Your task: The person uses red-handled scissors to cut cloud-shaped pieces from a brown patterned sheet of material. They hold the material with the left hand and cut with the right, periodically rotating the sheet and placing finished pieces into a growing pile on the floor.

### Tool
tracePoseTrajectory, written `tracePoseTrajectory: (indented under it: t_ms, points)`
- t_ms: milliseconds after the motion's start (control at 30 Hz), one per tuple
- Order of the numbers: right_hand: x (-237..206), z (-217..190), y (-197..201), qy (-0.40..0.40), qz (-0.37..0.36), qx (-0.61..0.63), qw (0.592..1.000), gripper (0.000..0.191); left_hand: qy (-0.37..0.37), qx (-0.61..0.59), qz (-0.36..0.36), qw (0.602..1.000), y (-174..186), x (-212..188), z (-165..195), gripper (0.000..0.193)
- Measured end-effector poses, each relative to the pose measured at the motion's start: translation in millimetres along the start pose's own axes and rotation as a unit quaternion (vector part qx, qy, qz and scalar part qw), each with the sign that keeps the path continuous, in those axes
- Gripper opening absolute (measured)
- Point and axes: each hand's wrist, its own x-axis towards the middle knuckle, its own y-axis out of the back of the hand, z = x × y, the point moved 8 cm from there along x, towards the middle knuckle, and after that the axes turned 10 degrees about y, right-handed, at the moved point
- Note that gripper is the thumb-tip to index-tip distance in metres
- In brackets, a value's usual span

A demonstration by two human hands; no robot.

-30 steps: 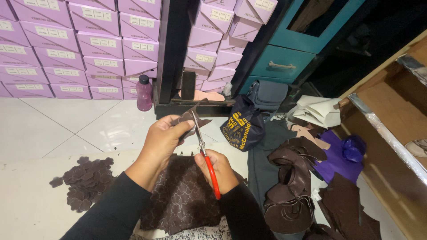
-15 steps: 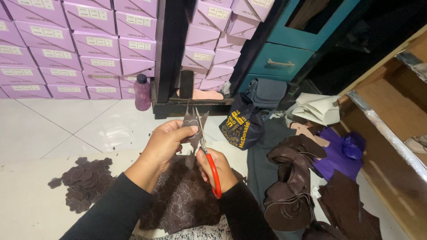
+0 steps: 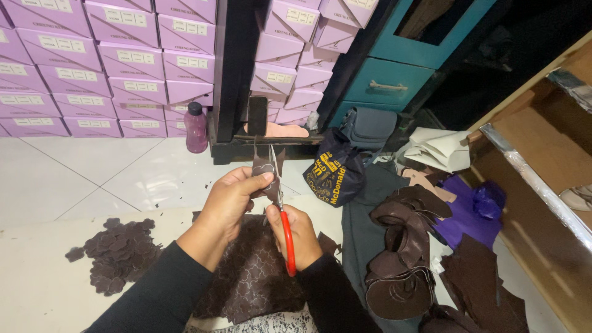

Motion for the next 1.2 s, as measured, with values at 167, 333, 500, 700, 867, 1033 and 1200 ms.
tracePoseTrajectory:
  t_ms: [167, 333, 500, 700, 867, 1033, 1200]
  points:
    - [0, 1, 0, -0.006, 0.0, 0.001, 1.0, 0.044, -0.011, 0.002, 0.0, 1.0, 1, 0, 1, 0.015]
    - [1, 0, 4, 0.001, -0.018, 0.001, 1.0, 0.045, -0.071, -0.043, -0.032, 0.996, -2, -3, 12, 0.017]
    - [-1, 2, 6, -0.018, -0.033, 0.012, 0.999, 0.046, -0.06, 0.014, -0.009, 0.998, 9, -8, 22, 0.015]
    - [-2, -3, 6, -0.016, -0.044, 0.02, 0.999, 0.045, -0.078, 0.041, -0.015, 0.996, 8, -10, 28, 0.017]
    - [-3, -14, 5, 0.013, -0.087, 0.021, 0.996, 0.042, -0.097, 0.033, -0.053, 0.993, 0, -6, 26, 0.019]
    - [-4, -18, 8, 0.007, -0.077, -0.031, 0.997, 0.041, -0.088, 0.036, -0.057, 0.994, 0, -5, 23, 0.019]
    - [-4, -14, 10, -0.006, -0.061, -0.009, 0.998, 0.038, -0.102, 0.062, -0.038, 0.992, 2, -6, 25, 0.018]
